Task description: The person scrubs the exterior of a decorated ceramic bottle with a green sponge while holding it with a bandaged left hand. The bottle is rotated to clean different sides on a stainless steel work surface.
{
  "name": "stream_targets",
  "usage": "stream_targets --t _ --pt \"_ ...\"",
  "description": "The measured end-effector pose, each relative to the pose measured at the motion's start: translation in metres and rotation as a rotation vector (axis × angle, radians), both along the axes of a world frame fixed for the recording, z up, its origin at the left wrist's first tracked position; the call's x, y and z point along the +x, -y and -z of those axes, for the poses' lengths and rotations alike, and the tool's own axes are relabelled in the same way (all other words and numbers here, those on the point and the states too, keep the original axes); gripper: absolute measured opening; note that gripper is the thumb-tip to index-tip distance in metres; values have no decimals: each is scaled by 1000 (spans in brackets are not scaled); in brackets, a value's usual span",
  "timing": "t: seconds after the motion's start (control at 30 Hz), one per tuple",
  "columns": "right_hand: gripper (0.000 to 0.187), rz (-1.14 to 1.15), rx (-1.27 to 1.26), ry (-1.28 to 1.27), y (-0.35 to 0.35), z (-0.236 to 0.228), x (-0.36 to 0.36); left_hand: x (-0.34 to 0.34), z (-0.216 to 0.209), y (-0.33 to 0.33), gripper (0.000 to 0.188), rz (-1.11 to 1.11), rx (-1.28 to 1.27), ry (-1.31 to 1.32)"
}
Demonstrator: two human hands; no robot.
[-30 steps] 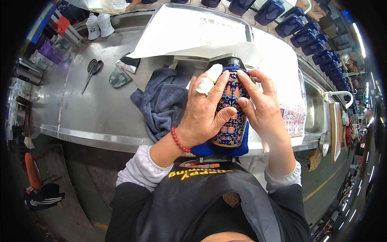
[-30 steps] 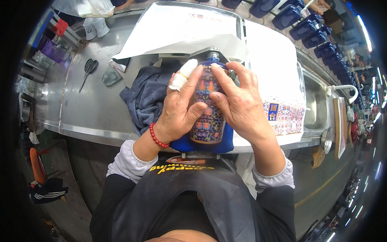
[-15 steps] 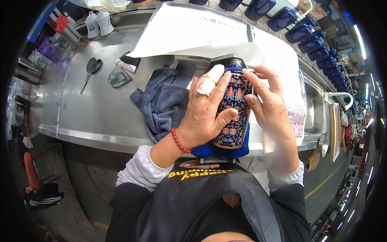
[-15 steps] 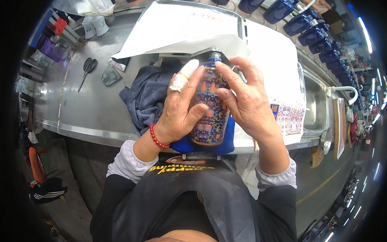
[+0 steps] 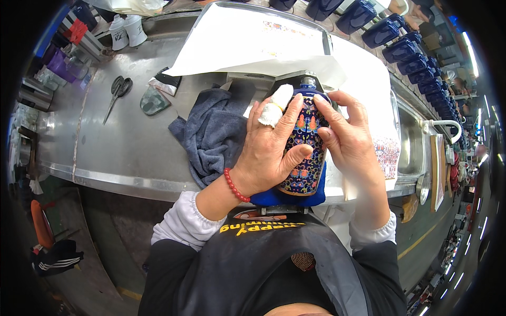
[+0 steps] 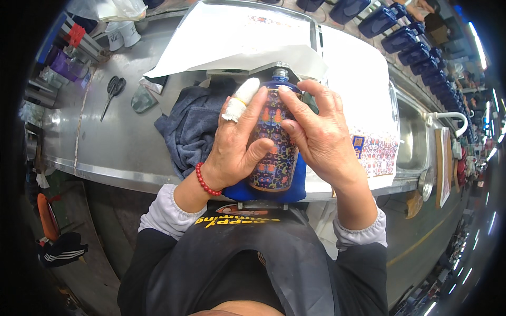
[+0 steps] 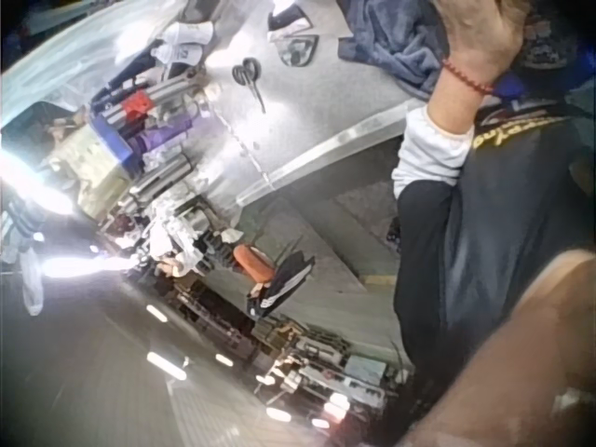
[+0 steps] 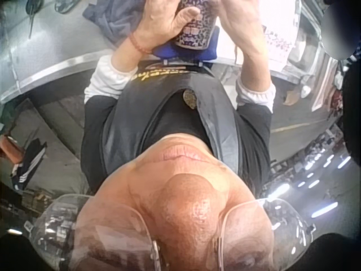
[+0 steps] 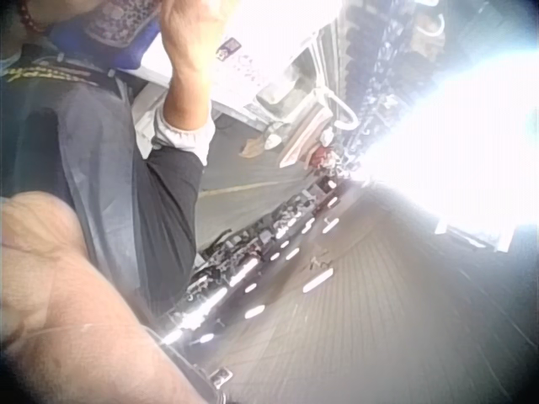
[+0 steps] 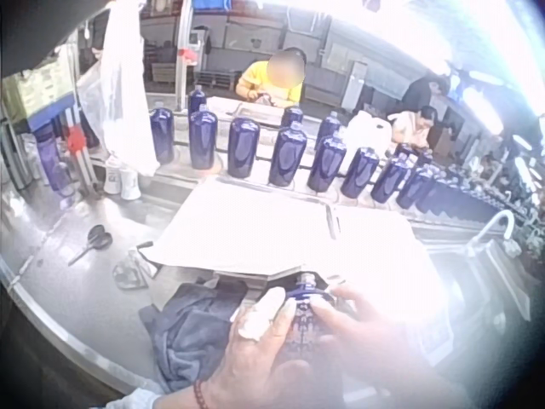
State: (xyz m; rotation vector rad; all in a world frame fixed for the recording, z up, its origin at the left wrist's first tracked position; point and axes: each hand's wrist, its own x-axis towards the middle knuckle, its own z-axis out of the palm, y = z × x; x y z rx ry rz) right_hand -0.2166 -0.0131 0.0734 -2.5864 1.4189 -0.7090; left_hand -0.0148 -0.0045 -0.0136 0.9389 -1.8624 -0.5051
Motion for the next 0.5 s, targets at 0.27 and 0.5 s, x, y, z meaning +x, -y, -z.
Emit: stream_targets --t 0.27,0.5 --pt "42 0 5 1 1 1 3 -1 1 0 86 -10 2 32" --pt "42 2 -27 -22 0 1 5 -2 -1 -1 85 -14 7 40"
